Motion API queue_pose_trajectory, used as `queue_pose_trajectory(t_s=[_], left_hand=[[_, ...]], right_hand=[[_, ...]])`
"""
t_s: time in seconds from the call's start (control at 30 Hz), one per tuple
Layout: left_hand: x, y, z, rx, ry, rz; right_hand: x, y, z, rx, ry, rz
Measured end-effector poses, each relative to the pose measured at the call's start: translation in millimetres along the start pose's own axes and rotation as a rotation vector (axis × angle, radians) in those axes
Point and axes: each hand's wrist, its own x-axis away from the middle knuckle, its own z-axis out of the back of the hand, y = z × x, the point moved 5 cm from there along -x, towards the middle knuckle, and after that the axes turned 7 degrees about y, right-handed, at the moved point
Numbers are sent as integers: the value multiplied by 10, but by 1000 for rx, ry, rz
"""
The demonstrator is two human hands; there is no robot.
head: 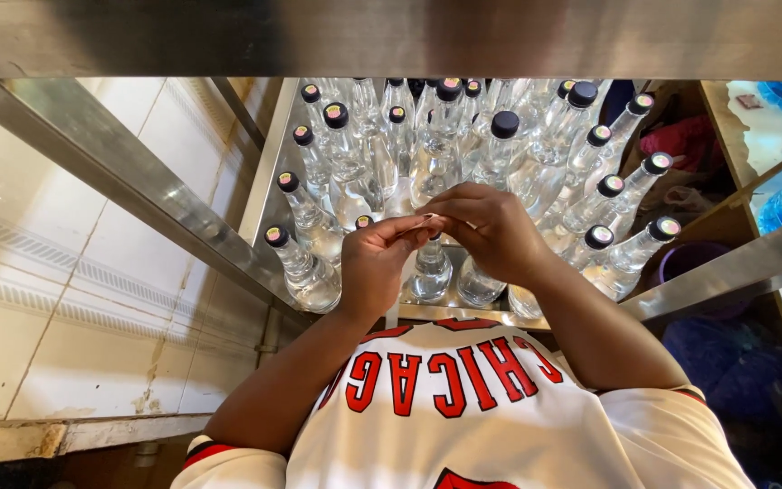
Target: Applying small circular labels to the caps of water bottles arranged in a tray.
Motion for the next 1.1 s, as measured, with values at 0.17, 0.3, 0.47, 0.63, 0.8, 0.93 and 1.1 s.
queue_pose_trajectory(t_s=[0.17,0.3,0.47,0.63,0.8,0.93,1.1], left_hand=[[53,121,-64,2,-61,-23],[82,98,-53,13,-104,-2],[10,-161,26,183,-19,179],[-30,-162,59,156,12,196],[-25,-135,46,172,15,183],[-46,-122,31,143,18,167],[-56,-83,-4,181,59,230]], right_hand=[[-26,192,57,-588,-186,-402],[-67,357,225,-476,-58,-435],[-279,794,744,343,364,78],[-295,977,663,523,299,147],[-243,1019,587,590,286,176],[-243,931,586,603,296,168],[-268,691,601,497,202,43]])
